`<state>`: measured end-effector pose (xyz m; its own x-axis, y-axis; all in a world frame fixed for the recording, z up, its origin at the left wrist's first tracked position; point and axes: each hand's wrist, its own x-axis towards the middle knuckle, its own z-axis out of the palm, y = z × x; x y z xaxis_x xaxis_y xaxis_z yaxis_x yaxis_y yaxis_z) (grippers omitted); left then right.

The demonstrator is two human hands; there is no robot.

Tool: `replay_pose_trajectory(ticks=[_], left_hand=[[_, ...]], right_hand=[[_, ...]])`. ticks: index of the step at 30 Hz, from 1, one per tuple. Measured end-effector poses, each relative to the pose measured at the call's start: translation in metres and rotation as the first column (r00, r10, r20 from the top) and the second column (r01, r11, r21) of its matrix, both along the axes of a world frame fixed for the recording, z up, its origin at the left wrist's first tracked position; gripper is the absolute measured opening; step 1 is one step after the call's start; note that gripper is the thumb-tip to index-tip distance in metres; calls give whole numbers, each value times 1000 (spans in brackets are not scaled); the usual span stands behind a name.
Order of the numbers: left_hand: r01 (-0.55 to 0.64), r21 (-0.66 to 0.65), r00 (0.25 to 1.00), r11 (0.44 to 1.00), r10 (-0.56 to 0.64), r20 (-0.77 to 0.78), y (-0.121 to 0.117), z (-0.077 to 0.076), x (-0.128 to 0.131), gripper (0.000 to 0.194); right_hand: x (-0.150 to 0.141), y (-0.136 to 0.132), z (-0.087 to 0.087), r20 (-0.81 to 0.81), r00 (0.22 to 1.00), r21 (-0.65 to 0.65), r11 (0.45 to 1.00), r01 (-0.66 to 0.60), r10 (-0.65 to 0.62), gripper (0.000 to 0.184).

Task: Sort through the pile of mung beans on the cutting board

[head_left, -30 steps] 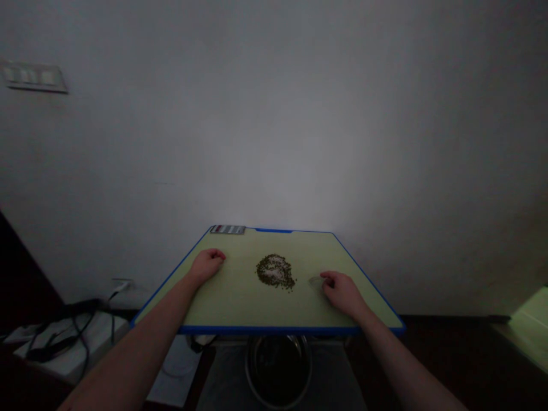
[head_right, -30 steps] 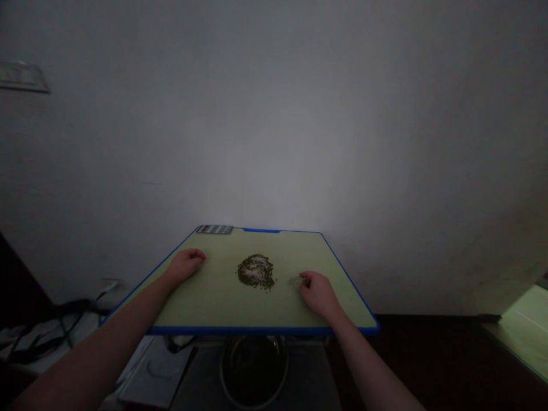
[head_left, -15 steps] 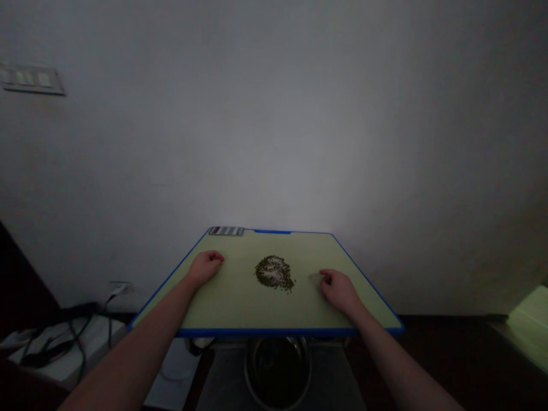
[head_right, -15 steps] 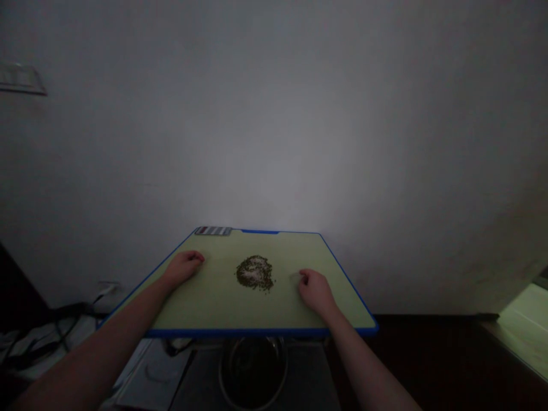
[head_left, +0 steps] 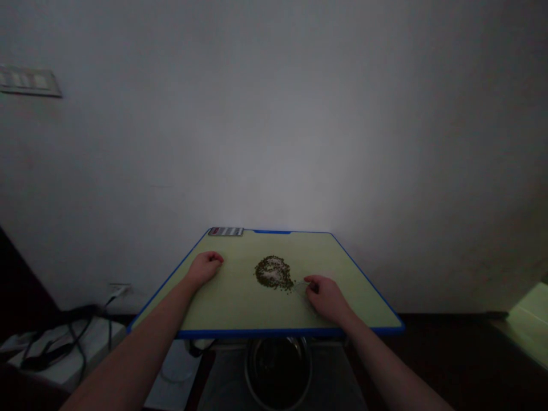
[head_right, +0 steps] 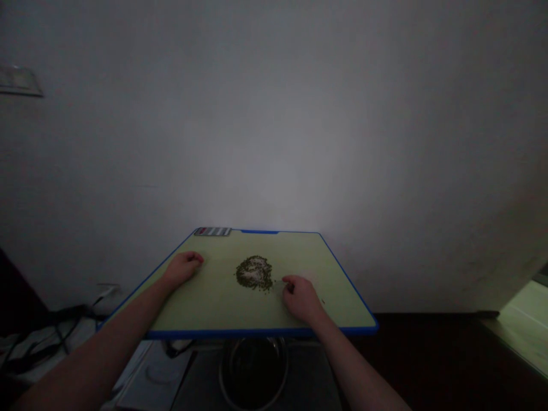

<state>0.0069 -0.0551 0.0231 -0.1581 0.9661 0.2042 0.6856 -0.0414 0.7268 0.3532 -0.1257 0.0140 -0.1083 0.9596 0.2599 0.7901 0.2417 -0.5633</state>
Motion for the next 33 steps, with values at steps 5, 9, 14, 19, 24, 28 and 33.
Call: replay_pose_trajectory(ticks=[5, 9, 14, 19, 24, 28, 33], left_hand=[[29, 25, 999, 999, -28, -29, 4, -3, -4, 18], [22, 33, 999, 999, -21, -33, 6, -5, -5, 19], [11, 35, 1000, 999, -10, -26, 5, -6, -5, 19], [29, 34, 999, 999, -28, -30, 5, -6, -4, 19], [16, 43, 999, 999, -14, -33, 4, -5, -2, 17], [17, 17, 1000, 1000, -17, -26, 2, -3, -2, 18], [20, 29, 999, 999, -19, -26, 3, -3, -2, 17]], right_hand=[[13, 6, -3, 21, 998, 21, 998, 55, -55, 37], [27, 10, -4, 30, 991, 60, 990, 130, -132, 37], [20, 4, -1, -9, 998, 21, 997, 69, -69, 36], [7, 3, -2, -5, 1000, 30, 999, 14, -14, 34], [3, 11, -2, 5, 1000, 10, 1000, 22, -22, 35], [5, 12, -1, 7, 999, 13, 999, 32, -33, 35], [9, 6, -1, 6, 1000, 2, 1000, 30, -30, 35]])
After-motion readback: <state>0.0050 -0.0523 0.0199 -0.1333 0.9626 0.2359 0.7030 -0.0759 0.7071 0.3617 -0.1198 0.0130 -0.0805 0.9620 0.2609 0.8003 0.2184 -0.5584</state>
